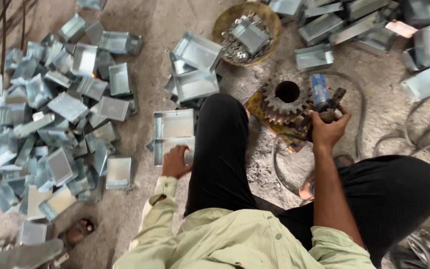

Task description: The person sits on the floor and uses a handheld welding tool to join seams on small rectangular metal boxes. They repeatedly pick up a box, weld its edges while generating bright sparks, and then place the finished unit into a pile of similar boxes.

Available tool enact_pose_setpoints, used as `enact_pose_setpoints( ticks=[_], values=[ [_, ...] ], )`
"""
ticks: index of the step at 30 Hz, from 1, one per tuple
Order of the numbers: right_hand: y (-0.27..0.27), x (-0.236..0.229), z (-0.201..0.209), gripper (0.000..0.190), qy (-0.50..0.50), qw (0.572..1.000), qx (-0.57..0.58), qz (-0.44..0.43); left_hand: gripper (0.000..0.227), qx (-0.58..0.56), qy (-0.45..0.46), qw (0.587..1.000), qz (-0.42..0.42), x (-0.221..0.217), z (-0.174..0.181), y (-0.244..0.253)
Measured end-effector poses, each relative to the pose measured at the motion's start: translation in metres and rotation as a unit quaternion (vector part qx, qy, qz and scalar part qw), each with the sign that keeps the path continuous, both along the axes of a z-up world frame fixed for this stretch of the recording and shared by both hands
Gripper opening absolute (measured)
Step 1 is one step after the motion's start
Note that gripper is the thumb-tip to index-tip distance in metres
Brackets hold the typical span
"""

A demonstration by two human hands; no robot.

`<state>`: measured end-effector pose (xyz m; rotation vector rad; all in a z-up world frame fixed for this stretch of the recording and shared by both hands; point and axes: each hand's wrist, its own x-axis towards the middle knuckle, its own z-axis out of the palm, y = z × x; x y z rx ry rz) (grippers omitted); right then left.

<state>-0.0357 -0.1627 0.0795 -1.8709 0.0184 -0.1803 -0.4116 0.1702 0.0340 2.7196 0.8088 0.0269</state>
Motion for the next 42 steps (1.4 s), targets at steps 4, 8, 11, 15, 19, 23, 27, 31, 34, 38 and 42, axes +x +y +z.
enact_pose_setpoints(
  ticks=[4,8,11,15,19,23,27,31,34,38,42],
  values=[
    [0.002,0.009,-0.008,0.062,0.033,0.993,0.105,-0.041,0.027,0.023,0.1,0.995,-0.007,-0.033,-0.023,0.003],
    [-0.007,0.01,-0.012,0.032,0.172,0.918,0.359,0.0,0.013,0.004,-0.005,1.0,-0.019,-0.058,-0.031,0.016],
    [-0.004,0.008,-0.007,0.028,0.22,0.873,0.432,0.042,0.02,-0.097,-0.117,0.983,0.108,-0.068,-0.005,0.019],
    [0.002,-0.004,0.002,0.025,0.204,0.885,0.412,0.068,0.036,-0.085,-0.091,0.949,0.289,-0.044,0.072,0.039],
    [0.008,-0.013,0.017,0.019,0.229,0.867,0.44,0.044,0.081,0.044,-0.164,0.97,0.176,0.031,0.192,0.019],
    [0.015,-0.013,0.024,0.028,0.221,0.862,0.456,-0.001,0.067,0.073,-0.262,0.958,-0.088,0.135,0.249,-0.006],
    [0.025,-0.014,0.019,0.052,0.126,0.92,0.365,-0.067,0.063,0.055,-0.29,0.906,-0.304,0.262,0.22,-0.035],
    [0.022,-0.031,0.031,0.073,0.093,0.983,0.149,-0.06,0.068,0.015,-0.06,0.926,-0.372,0.357,0.148,-0.078],
    [0.013,-0.032,0.038,0.077,0.054,0.997,0.019,-0.046,0.069,-0.028,-0.07,0.914,-0.399,0.388,0.094,-0.093],
    [0.007,-0.033,0.041,0.083,-0.002,0.997,-0.079,-0.023,0.068,-0.061,-0.029,0.928,-0.367,0.406,0.058,-0.099],
    [0.008,-0.036,0.048,0.089,0.068,0.995,-0.075,0.008,0.071,-0.053,-0.041,0.931,-0.358,0.41,0.063,-0.102]
  ],
)
